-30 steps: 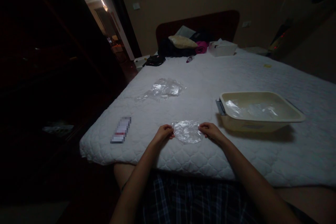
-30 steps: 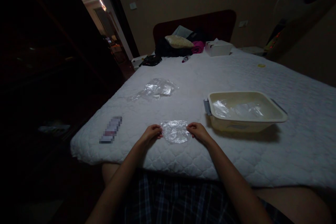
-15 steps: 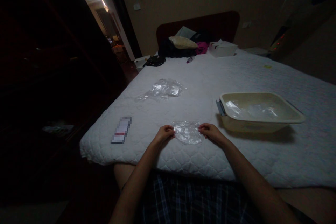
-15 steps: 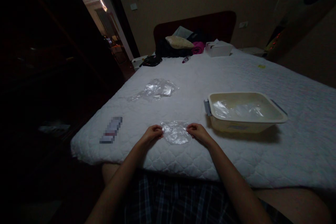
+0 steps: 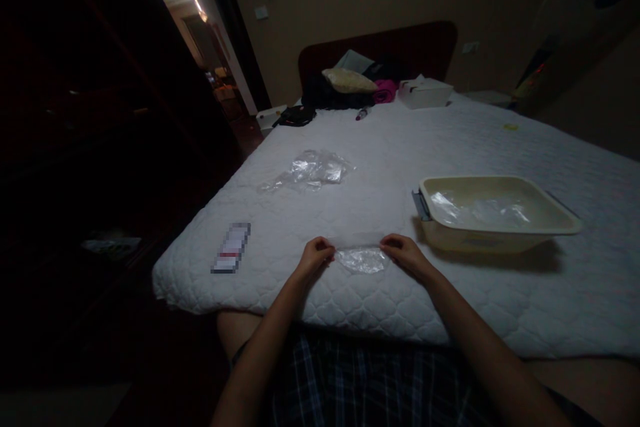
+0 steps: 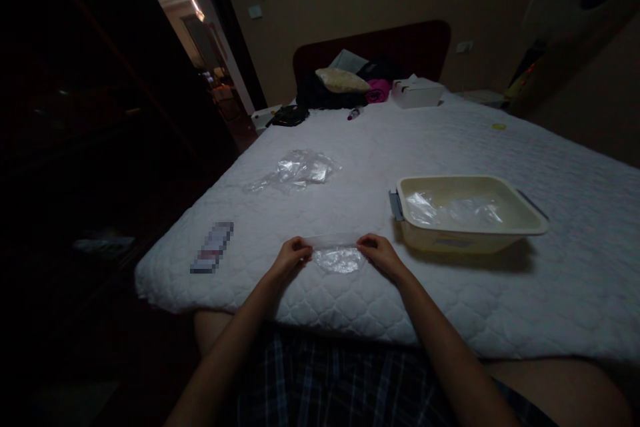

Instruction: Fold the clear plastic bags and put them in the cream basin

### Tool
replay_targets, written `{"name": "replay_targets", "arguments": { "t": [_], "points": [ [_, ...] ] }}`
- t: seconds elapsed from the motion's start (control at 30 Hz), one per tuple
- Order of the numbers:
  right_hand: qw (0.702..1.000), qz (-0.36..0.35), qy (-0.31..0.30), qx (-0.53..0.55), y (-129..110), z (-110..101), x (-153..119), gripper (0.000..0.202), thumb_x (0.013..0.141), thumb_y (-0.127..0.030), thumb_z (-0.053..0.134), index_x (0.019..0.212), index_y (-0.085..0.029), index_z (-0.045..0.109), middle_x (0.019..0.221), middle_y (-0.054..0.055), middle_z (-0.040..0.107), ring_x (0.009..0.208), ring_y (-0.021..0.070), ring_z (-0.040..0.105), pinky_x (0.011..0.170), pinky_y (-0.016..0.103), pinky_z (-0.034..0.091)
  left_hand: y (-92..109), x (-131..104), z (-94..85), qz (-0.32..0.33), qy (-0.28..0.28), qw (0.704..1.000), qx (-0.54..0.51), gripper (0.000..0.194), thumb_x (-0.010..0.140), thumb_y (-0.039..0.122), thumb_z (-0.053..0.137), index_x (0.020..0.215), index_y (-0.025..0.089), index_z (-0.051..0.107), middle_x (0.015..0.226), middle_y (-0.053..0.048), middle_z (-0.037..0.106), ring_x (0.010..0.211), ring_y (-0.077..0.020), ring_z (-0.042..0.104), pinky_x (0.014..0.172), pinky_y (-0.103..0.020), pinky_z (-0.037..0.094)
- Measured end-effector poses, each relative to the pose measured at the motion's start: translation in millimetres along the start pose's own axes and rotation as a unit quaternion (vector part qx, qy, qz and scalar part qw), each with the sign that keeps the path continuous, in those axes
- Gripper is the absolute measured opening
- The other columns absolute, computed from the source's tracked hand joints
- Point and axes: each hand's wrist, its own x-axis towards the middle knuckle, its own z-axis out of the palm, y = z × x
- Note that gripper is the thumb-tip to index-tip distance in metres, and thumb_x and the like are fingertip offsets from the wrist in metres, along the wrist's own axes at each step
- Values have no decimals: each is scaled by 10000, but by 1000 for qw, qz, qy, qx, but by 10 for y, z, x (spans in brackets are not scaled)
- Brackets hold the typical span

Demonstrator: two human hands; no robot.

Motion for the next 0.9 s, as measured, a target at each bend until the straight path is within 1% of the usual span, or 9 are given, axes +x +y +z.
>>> {"name": "replay_targets", "arguments": {
  "t": [0.13, 0.2, 0.3, 0.47, 0.57, 0.63, 0.7, 0.77, 0.9],
  "points": [
    [1000, -18, 24, -10, 1, 0, -22, 393, 631, -487, 639, 842, -158, 600, 701, 24, 594, 520, 98, 466, 466, 223, 354, -36, 28, 1, 36, 6, 999, 14, 271, 554, 248, 662, 768, 163, 520, 576, 45, 536, 420, -65, 486, 365, -155, 311],
    [999, -24, 29, -11, 2, 2, -28, 382, 629, -479, 637, 834, -158, 607, 724, 35, 608, 553, 111, 493, 485, 227, 371, -63, 45, -14, 40, 11, 999, 28, 291, 559, 250, 654, 810, 156, 542, 581, 40, 543, 418, -68, 487, 365, -159, 314],
    [999, -17, 30, -9, 8, 2, -36, 326, 628, -454, 629, 764, -159, 601, 692, 32, 609, 570, 122, 512, 489, 226, 380, -95, 58, -37, 31, 22, 998, 55, 234, 558, 230, 636, 762, 144, 561, 523, 37, 529, 420, -80, 495, 366, -160, 310],
    [999, 0, 38, -3, 10, -12, -56, 271, 624, -367, 624, 794, -158, 606, 644, 17, 603, 511, 113, 493, 458, 225, 371, -103, 49, -46, 28, 34, 999, 30, 191, 541, 208, 617, 712, 136, 572, 523, 26, 532, 407, -84, 499, 347, -162, 304],
    [998, -42, 44, -22, 7, -20, -64, 207, 620, -324, 621, 757, -168, 622, 708, 31, 627, 637, 153, 557, 582, 264, 442, -99, 43, -45, 22, 39, 999, 19, 200, 523, 195, 615, 709, 135, 577, 558, 20, 544, 417, -85, 512, 345, -160, 312],
    [995, -76, 57, -37, 8, -16, -68, 171, 625, -307, 613, 735, -177, 629, 760, 40, 634, 728, 179, 576, 679, 296, 458, -100, 41, -50, 27, 37, 999, 29, 195, 527, 191, 605, 712, 137, 582, 553, 19, 542, 431, -92, 520, 348, -161, 323],
    [992, -97, 73, -44, 10, -3, -77, 158, 635, -306, 609, 731, -182, 629, 801, 45, 634, 761, 185, 579, 708, 305, 457, -106, 42, -57, 38, 34, 998, 40, 177, 534, 187, 594, 704, 139, 583, 543, 21, 537, 434, -94, 519, 347, -162, 327],
    [991, -96, 81, -47, 4, 12, -92, 207, 651, -319, 610, 803, -180, 631, 795, 43, 628, 716, 171, 572, 655, 287, 453, -113, 44, -62, 47, 32, 997, 42, 165, 540, 187, 592, 697, 139, 581, 546, 22, 539, 425, -91, 510, 344, -167, 324],
    [993, -69, 76, -61, -39, 26, -117, 413, 655, -341, 640, 1025, -167, 593, 693, 12, 587, 577, 125, 500, 534, 249, 402, -122, 50, -59, 49, 24, 998, 34, 168, 546, 185, 609, 704, 138, 578, 522, 30, 528, 402, -79, 477, 356, -171, 310]
  ]
}}
